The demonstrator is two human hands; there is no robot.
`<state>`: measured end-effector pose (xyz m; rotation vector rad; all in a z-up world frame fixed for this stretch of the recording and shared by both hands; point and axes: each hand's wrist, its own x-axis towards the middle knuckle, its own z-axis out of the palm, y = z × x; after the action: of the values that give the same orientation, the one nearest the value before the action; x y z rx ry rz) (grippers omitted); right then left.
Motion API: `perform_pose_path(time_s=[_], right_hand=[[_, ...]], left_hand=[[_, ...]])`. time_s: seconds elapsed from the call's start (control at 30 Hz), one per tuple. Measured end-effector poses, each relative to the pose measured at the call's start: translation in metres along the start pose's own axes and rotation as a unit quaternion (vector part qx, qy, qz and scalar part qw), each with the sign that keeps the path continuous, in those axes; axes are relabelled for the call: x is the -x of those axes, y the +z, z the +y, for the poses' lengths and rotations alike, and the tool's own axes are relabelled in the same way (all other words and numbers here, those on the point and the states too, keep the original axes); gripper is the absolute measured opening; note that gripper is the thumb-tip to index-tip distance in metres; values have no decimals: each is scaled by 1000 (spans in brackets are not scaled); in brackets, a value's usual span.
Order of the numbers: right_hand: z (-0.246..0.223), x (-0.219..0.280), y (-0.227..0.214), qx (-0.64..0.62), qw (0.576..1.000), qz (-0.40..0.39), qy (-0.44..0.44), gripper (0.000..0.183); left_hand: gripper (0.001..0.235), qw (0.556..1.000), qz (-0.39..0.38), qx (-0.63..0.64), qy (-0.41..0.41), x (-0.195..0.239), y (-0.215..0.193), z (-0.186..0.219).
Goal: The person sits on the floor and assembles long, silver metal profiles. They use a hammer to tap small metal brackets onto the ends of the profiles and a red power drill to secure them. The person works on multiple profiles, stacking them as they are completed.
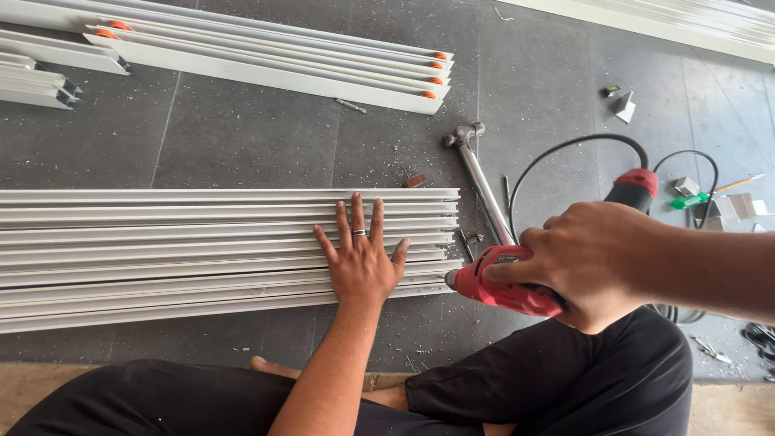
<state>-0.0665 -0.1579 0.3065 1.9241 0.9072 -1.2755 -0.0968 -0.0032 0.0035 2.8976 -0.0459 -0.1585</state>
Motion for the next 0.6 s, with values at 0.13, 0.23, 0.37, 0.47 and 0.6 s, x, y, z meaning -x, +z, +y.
perform_pose_path(time_s=[0.13,0.23,0.37,0.47,0.6], right_hand=[[-8,8,-3,-143,985,-2,100,70],[-12,11,3,-222,964,-1,148,62],[-8,10,20,-220,960,126,118,75],[-6,8,33,-249,954,130,108,84],[-3,3,34,-257,955,123,83,85]], left_hand=[[82,999,-38,-17,-1,-1,-5,0],[82,999,-49,-15,0,4,-6,2],[82,1000,-7,-15,4,-4,-8,-3],[82,1000,-10,-4,1,-1,-6,0],[81,999,33,-4,4,1,-3,0]])
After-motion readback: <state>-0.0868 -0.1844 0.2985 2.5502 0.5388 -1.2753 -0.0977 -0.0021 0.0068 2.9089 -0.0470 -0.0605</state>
